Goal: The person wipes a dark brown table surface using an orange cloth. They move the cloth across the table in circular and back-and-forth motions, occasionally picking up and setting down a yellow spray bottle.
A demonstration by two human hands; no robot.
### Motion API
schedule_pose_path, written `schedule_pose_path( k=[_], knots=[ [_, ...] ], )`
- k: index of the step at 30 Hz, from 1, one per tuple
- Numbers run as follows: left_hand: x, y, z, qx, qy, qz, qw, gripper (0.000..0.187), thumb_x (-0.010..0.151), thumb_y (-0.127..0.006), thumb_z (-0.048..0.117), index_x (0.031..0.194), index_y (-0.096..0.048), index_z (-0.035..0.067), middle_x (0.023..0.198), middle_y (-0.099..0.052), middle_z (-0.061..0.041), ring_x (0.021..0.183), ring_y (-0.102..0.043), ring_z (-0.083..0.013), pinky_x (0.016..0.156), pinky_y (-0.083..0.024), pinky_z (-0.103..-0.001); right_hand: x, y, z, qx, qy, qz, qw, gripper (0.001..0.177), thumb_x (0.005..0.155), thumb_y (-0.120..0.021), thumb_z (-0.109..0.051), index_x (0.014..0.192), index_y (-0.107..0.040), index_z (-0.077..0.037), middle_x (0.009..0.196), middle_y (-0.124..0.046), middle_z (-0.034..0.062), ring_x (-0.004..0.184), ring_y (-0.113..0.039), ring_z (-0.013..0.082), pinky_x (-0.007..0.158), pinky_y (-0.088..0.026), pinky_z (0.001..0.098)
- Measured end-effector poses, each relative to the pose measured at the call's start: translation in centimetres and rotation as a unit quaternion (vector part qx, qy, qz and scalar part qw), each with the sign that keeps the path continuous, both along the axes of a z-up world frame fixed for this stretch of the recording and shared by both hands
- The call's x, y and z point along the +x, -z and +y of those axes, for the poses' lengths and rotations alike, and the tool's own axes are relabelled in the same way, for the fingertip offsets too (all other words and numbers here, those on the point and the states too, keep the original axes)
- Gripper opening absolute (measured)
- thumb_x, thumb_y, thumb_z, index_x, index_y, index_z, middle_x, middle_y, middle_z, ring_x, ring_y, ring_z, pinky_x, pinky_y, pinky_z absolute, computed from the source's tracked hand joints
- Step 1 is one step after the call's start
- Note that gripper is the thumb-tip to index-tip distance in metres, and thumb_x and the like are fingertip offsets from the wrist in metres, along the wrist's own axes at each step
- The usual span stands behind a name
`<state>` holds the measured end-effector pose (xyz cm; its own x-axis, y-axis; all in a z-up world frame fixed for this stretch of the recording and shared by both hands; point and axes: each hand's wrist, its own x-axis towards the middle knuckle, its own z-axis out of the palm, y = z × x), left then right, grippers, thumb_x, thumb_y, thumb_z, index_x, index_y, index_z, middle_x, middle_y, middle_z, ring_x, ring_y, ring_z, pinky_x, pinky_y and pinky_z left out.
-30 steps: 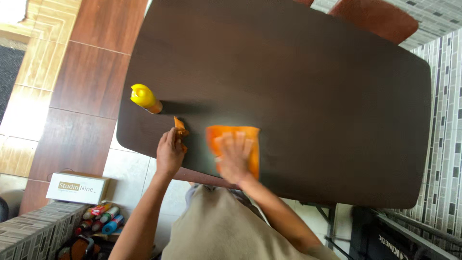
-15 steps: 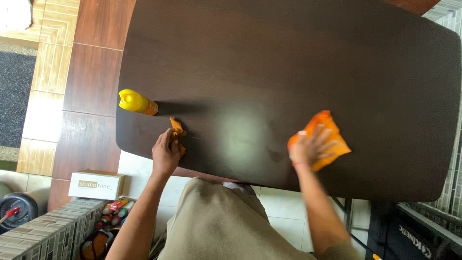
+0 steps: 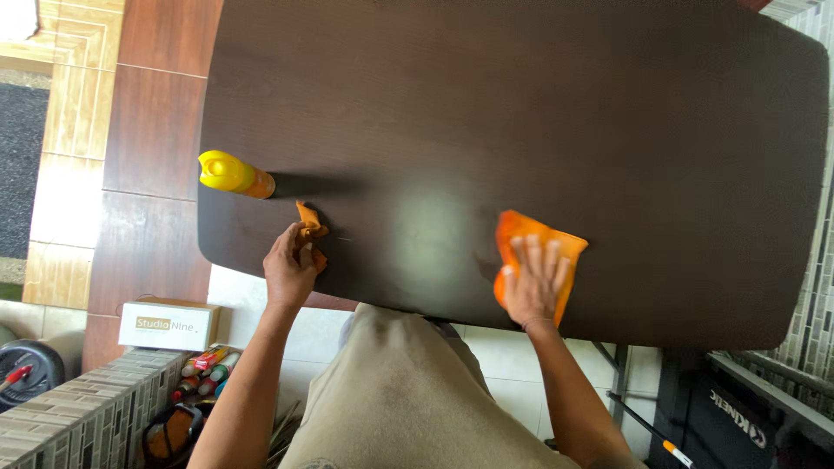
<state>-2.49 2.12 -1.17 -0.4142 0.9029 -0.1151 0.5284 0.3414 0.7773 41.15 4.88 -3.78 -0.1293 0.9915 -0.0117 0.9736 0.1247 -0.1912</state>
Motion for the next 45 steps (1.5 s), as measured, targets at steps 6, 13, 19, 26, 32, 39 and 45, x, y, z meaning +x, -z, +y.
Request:
schedule_pose_path(
  k=[6,13,19,26,32,39,45],
  knots=[
    [0.3,0.3,-0.1,0.007,-0.015,-0.015,1.0,0.04,0.097,-0.062,-0.003,0.137,-0.064,0.001,0.13,-0.071,-0.02,0.113,-0.073,-0.0293,0.098,-0.059,-0.038,-8.8,1.1,-4.1,0.111,-0.144,-0.071,0.981,0.06,0.101,-0.056,-0.037,0.153,-0.052,-0.009,0.159,-0.04,0.0228,0.156,-0.019,0.0502,0.124,-0.008,0.071],
    [0.2,0.8,0.0,0.027,-0.018,0.014,0.999,0.04,0.096,-0.065,-0.003,0.136,-0.065,0.0,0.129,-0.072,-0.021,0.116,-0.072,-0.0335,0.1,-0.057,-0.04,-3.9,0.2,4.1,-0.06,-0.268,0.011,0.962,0.05,0.091,-0.056,-0.041,0.139,-0.061,-0.028,0.149,-0.055,0.0072,0.148,-0.039,0.041,0.115,-0.029,0.0655],
    [0.0,1.5,-0.2,0.046,-0.023,0.009,0.999,0.038,0.096,-0.064,-0.002,0.134,-0.065,0.0,0.127,-0.072,-0.02,0.114,-0.073,-0.0331,0.098,-0.058,-0.04,-6.3,2.2,14.9,0.073,0.061,0.018,0.995,0.075,0.103,-0.053,-0.049,0.165,-0.035,-0.012,0.171,-0.018,0.021,0.153,-0.004,0.0583,0.113,-0.001,0.0815],
    [-1.3,4.2,-1.0,0.022,-0.133,-0.164,0.977,0.034,0.092,-0.062,0.001,0.124,-0.07,0.0,0.113,-0.076,-0.018,0.102,-0.073,-0.0249,0.092,-0.058,-0.036,-18.0,2.9,-1.0,0.083,-0.392,-0.091,0.912,0.071,0.101,-0.055,-0.047,0.161,-0.046,-0.01,0.166,-0.039,0.0175,0.155,-0.021,0.0556,0.122,-0.008,0.0767],
    [-3.9,0.1,0.8,0.043,-0.236,-0.045,0.97,0.077,0.088,-0.09,0.041,0.141,-0.052,0.001,0.116,-0.065,-0.017,0.107,-0.066,-0.028,0.096,-0.053,-0.04,-6.4,0.9,2.0,-0.01,-0.497,0.124,0.859,0.066,0.086,-0.07,-0.041,0.149,-0.055,-0.025,0.153,-0.054,0.0058,0.15,-0.035,0.0376,0.122,-0.018,0.0626],
    [-7.1,-5.8,6.9,0.158,-0.121,0.17,0.965,0.124,0.063,-0.106,0.043,0.157,-0.04,-0.003,0.131,-0.059,-0.031,0.12,-0.061,-0.0464,0.096,-0.051,-0.051,2.5,-1.7,16.4,-0.087,0.201,-0.002,0.976,0.073,0.11,-0.042,-0.051,0.17,-0.018,-0.016,0.176,-0.003,0.0137,0.155,0.009,0.0524,0.119,0.003,0.0748],
    [-6.7,-6.2,9.6,0.047,-0.155,0.092,0.982,0.081,0.074,-0.099,0.03,0.14,-0.063,0.001,0.117,-0.075,-0.018,0.107,-0.075,-0.0314,0.095,-0.057,-0.046,-16.3,1.1,21.2,-0.043,0.079,0.028,0.996,0.074,0.097,-0.066,-0.047,0.161,-0.037,-0.022,0.174,-0.012,0.0193,0.158,-0.003,0.0554,0.119,0.0,0.0793]
  ],
)
